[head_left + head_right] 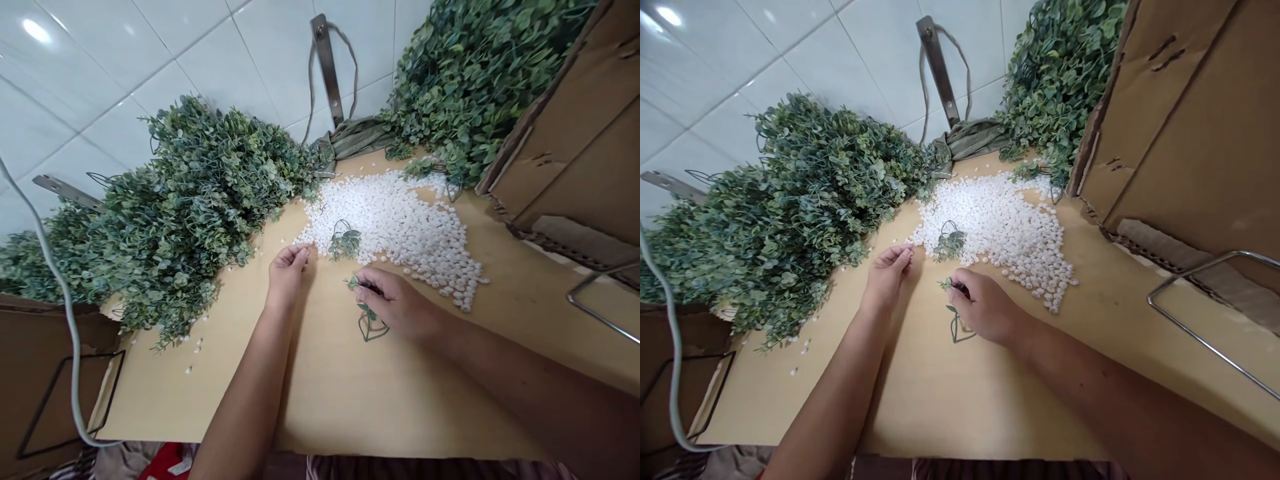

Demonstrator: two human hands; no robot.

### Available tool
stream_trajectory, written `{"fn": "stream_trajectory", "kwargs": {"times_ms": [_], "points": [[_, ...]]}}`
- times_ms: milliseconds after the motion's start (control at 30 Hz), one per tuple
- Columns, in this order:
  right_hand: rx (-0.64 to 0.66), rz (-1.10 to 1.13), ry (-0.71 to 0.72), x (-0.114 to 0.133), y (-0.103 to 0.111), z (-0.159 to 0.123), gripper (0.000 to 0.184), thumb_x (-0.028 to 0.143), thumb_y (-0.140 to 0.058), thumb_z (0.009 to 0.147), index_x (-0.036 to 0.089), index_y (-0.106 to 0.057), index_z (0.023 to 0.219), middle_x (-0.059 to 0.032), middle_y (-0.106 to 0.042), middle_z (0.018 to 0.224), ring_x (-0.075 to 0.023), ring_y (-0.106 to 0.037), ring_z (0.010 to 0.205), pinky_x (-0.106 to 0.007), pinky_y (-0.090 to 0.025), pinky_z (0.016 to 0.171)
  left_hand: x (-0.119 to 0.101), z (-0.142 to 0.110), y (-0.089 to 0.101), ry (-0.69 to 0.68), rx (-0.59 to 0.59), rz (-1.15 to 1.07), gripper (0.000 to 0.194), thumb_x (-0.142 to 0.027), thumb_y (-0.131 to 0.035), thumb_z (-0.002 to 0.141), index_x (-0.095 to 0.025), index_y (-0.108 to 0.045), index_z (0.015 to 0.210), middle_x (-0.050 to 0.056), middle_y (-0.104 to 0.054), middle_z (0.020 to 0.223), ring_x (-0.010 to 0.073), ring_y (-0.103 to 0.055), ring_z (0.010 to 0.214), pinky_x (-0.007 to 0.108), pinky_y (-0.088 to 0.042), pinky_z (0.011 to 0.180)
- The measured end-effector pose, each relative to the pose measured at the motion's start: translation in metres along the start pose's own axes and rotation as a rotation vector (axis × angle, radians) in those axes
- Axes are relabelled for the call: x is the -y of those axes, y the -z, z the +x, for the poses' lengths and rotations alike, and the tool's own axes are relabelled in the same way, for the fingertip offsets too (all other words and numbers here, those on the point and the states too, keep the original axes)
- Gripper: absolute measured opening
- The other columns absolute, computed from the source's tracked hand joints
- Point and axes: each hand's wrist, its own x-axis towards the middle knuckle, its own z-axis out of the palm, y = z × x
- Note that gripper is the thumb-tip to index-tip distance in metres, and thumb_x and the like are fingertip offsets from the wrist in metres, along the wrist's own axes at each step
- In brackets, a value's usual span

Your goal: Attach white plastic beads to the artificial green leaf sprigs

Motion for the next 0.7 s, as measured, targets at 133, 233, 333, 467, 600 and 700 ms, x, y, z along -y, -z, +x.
{"fn": "stream_trajectory", "kwargs": {"times_ms": [133, 233, 333, 467, 600, 700], "points": [[-0.032, 0.008, 0.015, -0.001, -0.001, 0.001, 0.020, 0.035, -0.042, 0.079, 0.020, -0.039, 0.067, 0.0068, -0.034, 0.052, -0.0078, -0.035, 0.042, -0.020, -0.025, 0.041, -0.010, -0.037, -0.003, 0.287, 0.240, -0.546, 0.023, -0.028, -0.076, 0.059, -0.013, -0.062, 0.069, -0.003, -0.056, 0.064, 0.0037, -0.047, 0.052, 0.015, -0.038, 0.050], [-0.052, -0.018, 0.042, -0.002, -0.001, 0.001, 0.022, 0.036, -0.043, 0.078, 0.020, -0.040, 0.064, 0.0067, -0.034, 0.050, -0.0084, -0.038, 0.042, -0.020, -0.026, 0.041, -0.013, -0.052, -0.011, 0.414, 0.351, -0.703, 0.031, -0.031, -0.082, 0.053, -0.011, -0.063, 0.065, -0.004, -0.053, 0.058, 0.0020, -0.045, 0.049, 0.013, -0.037, 0.047], [-0.058, -0.011, 0.048, -0.001, 0.000, 0.000, 0.023, 0.036, -0.044, 0.079, 0.019, -0.042, 0.063, 0.0068, -0.034, 0.049, -0.0082, -0.038, 0.041, -0.019, -0.025, 0.040, -0.014, -0.054, -0.018, 0.442, 0.400, -0.715, 0.032, -0.035, -0.082, 0.054, -0.011, -0.063, 0.063, -0.007, -0.046, 0.047, 0.0003, -0.038, 0.041, 0.011, -0.030, 0.041], [-0.084, 0.001, 0.063, 0.001, 0.002, -0.001, 0.021, 0.033, -0.044, 0.079, 0.018, -0.048, 0.065, 0.0061, -0.036, 0.050, -0.0083, -0.038, 0.042, -0.019, -0.026, 0.040, -0.013, -0.053, -0.020, 0.412, 0.391, -0.654, 0.031, -0.037, -0.082, 0.053, -0.012, -0.066, 0.064, -0.005, -0.053, 0.047, 0.0010, -0.043, 0.040, 0.011, -0.034, 0.041], [-0.133, -0.017, 0.079, 0.002, 0.003, -0.001, 0.018, 0.028, -0.044, 0.076, 0.017, -0.050, 0.064, 0.0042, -0.042, 0.053, -0.0087, -0.041, 0.045, -0.020, -0.030, 0.043, -0.012, -0.053, -0.019, 0.377, 0.413, -0.597, 0.031, -0.035, -0.083, 0.053, -0.012, -0.071, 0.070, -0.001, -0.063, 0.056, 0.0037, -0.053, 0.050, 0.014, -0.043, 0.051], [-0.159, -0.028, 0.087, 0.002, 0.004, -0.001, 0.018, 0.028, -0.044, 0.075, 0.016, -0.052, 0.064, 0.0027, -0.045, 0.055, -0.0095, -0.043, 0.048, -0.021, -0.032, 0.045, -0.010, -0.052, -0.016, 0.376, 0.430, -0.594, 0.030, -0.031, -0.084, 0.052, -0.013, -0.074, 0.074, 0.000, -0.066, 0.059, 0.0042, -0.056, 0.053, 0.014, -0.046, 0.056]]}}
